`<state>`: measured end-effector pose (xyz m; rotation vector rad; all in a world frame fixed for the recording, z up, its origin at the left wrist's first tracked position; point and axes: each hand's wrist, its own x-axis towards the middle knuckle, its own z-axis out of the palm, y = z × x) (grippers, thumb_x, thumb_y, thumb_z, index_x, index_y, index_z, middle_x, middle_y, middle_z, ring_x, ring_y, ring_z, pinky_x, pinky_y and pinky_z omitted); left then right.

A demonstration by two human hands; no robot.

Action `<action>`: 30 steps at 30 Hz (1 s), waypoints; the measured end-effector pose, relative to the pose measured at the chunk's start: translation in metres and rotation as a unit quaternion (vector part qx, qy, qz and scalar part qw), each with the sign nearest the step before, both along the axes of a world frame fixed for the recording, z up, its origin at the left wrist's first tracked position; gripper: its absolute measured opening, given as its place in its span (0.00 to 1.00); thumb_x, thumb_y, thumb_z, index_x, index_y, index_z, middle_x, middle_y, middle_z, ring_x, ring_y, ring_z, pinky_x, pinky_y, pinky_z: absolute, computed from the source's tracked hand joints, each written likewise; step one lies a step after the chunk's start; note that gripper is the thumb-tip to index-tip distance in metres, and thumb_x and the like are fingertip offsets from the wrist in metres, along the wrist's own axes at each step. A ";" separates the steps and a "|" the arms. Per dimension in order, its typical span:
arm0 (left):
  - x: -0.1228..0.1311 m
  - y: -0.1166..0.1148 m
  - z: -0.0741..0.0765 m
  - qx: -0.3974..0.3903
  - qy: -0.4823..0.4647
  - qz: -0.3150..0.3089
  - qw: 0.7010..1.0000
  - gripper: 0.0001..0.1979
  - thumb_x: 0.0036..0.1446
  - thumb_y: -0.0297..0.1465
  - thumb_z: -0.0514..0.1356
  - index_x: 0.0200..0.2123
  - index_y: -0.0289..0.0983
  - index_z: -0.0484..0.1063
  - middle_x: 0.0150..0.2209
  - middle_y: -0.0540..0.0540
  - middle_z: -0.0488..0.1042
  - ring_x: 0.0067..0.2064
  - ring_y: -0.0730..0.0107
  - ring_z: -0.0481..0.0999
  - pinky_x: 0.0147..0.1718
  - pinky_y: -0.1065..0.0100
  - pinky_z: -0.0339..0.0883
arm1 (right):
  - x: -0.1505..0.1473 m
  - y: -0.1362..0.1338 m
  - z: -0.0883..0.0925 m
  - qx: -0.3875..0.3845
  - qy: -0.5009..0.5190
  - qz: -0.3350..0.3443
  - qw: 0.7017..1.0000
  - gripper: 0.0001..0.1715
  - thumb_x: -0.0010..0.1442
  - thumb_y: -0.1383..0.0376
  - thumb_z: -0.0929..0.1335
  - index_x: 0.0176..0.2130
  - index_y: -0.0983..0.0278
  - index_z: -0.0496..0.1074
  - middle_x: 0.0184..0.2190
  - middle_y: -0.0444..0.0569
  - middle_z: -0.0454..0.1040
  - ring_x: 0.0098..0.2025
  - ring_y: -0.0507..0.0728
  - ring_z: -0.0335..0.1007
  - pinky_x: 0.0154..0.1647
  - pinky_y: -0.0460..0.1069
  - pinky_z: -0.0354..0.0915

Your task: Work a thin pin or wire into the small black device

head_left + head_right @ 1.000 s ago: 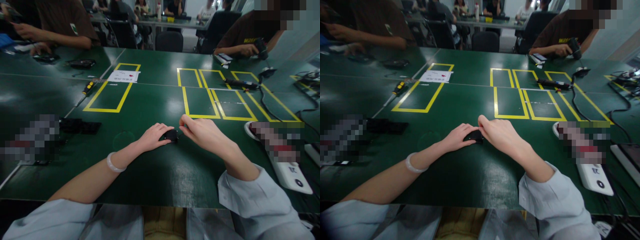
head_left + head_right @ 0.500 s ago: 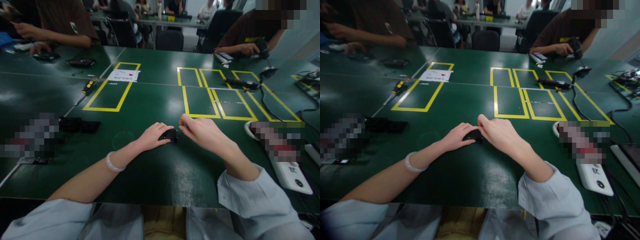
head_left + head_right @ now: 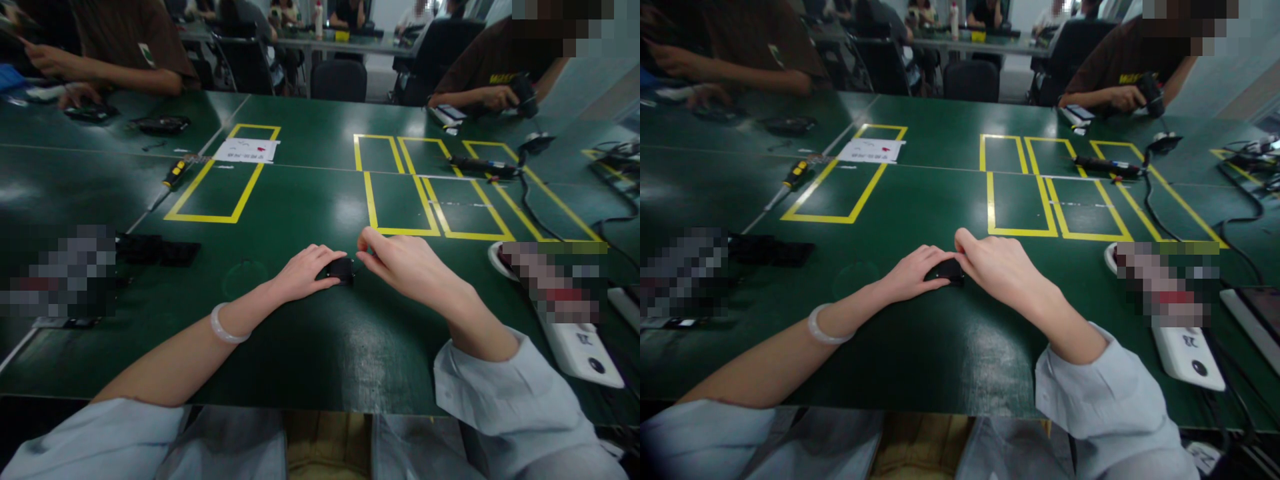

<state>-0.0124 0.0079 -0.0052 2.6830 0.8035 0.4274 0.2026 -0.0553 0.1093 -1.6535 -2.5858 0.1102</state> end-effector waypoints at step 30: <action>-0.001 0.001 -0.002 -0.001 0.003 0.003 1.000 0.24 0.63 0.42 0.56 0.60 0.40 0.60 0.49 0.42 0.69 0.47 0.59 0.67 0.48 0.59 0.62 | -0.002 -0.001 0.001 0.011 0.005 -0.007 1.000 0.17 0.68 0.54 0.57 0.44 0.63 0.64 0.27 0.46 0.74 0.27 0.55 0.69 0.25 0.47 0.47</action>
